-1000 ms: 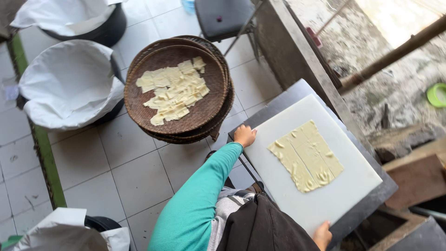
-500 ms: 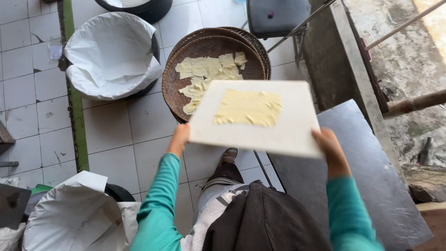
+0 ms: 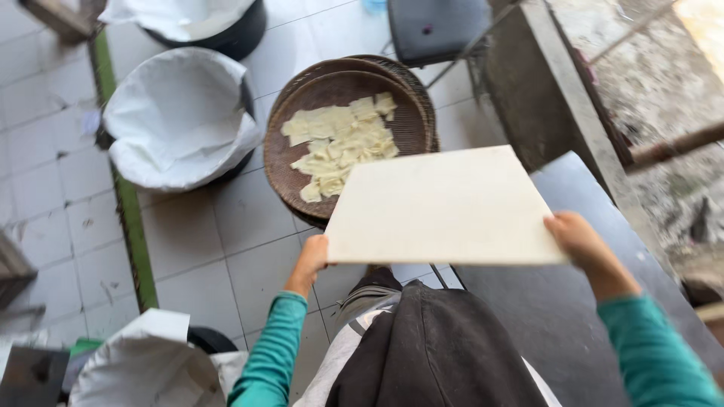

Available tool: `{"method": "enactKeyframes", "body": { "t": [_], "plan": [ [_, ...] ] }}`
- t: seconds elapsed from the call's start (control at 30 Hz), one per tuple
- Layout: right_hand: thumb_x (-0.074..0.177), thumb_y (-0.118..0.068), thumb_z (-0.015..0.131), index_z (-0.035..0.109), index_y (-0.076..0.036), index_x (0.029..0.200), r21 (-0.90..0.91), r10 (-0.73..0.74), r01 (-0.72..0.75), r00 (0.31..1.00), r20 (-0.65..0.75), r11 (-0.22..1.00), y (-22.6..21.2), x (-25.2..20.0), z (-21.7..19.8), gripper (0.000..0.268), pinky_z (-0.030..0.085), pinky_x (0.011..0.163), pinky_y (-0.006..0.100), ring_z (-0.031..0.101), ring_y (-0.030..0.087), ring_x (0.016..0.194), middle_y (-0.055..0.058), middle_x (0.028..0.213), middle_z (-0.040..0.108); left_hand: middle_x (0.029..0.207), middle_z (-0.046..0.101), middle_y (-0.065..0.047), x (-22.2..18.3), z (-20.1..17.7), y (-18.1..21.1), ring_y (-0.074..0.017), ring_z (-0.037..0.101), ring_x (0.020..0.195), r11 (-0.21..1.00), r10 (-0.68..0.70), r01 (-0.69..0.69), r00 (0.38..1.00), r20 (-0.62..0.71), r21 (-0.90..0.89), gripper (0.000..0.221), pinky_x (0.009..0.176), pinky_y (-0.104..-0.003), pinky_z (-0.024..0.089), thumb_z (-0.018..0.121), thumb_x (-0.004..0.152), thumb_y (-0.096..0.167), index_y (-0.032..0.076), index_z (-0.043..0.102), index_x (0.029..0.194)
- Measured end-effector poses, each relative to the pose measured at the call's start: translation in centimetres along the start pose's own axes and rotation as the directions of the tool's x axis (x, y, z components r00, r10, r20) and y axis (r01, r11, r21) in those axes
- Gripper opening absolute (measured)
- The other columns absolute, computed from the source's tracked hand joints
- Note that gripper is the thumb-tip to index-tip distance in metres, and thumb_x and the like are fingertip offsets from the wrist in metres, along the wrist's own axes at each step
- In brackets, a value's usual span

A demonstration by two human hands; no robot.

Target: The person cuts thin sheets of dough into smaller rectangular pieces using a knife on a white cutting board. The cut pieces are placed into a woven basket. The person repeats this process with multiple sheets of dough.

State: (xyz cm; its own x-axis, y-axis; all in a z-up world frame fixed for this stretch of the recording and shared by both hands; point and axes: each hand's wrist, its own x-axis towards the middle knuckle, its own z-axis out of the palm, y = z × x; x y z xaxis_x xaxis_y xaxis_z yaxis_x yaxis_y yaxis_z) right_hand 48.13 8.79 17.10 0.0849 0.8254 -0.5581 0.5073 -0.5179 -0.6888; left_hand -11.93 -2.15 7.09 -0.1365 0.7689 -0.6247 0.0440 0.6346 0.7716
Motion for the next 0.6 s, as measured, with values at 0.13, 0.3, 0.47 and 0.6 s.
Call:
{"method": "enactKeyframes", "body": {
  "t": [0.13,0.3,0.47,0.6],
  "plan": [
    [0.109,-0.03,0.053,0.066,0.004,0.108,-0.007,-0.174,0.196,0.856,-0.486,0.981,12.6,-14.9,2.4,0.036,0.05,0.068,0.038,0.059,0.018,0.074,0.01,0.084,0.067,0.082,0.072,-0.02,-1.6,8.5,1.8,-0.0309,0.07,0.069,0.89,0.409,-0.387,0.912,-0.045,0.243,0.037,0.061,-0.042,0.053,0.048,0.105,0.032,0.001,0.067,0.104],
    [0.115,-0.035,0.048,0.063,0.002,0.104,0.028,0.113,-0.168,0.526,-0.843,0.985,23.2,-24.5,10.4,0.041,0.05,0.07,0.051,0.065,0.044,0.076,0.027,0.083,0.066,0.093,0.072,-0.024,1.0,20.5,3.7,-0.0461,0.068,0.09,0.652,0.582,-0.619,0.779,0.234,0.438,0.036,0.076,-0.052,0.052,0.045,0.107,0.035,0.005,0.065,0.107],
    [0.112,-0.039,0.046,0.065,0.0,0.103,0.166,0.264,-0.276,0.368,-0.892,0.947,29.4,-27.8,12.2,0.044,0.051,0.074,0.057,0.066,0.05,0.086,0.029,0.088,0.069,0.096,0.072,-0.025,3.3,31.0,2.1,-0.0485,0.066,0.094,0.48,0.555,-0.728,0.684,0.473,0.49,0.036,0.081,-0.057,0.051,0.042,0.106,0.036,0.008,0.065,0.109],
    [0.11,-0.041,0.044,0.062,-0.005,0.112,0.226,0.403,-0.475,0.312,-0.861,0.851,30.1,-28.1,10.6,0.04,0.048,0.076,0.064,0.066,0.052,0.087,0.028,0.095,0.071,0.101,0.072,-0.026,2.6,34.3,0.3,-0.0509,0.065,0.097,0.412,0.519,-0.687,0.717,0.465,0.599,0.038,0.083,-0.059,0.05,0.041,0.109,0.037,0.007,0.064,0.112]
  ]
}}
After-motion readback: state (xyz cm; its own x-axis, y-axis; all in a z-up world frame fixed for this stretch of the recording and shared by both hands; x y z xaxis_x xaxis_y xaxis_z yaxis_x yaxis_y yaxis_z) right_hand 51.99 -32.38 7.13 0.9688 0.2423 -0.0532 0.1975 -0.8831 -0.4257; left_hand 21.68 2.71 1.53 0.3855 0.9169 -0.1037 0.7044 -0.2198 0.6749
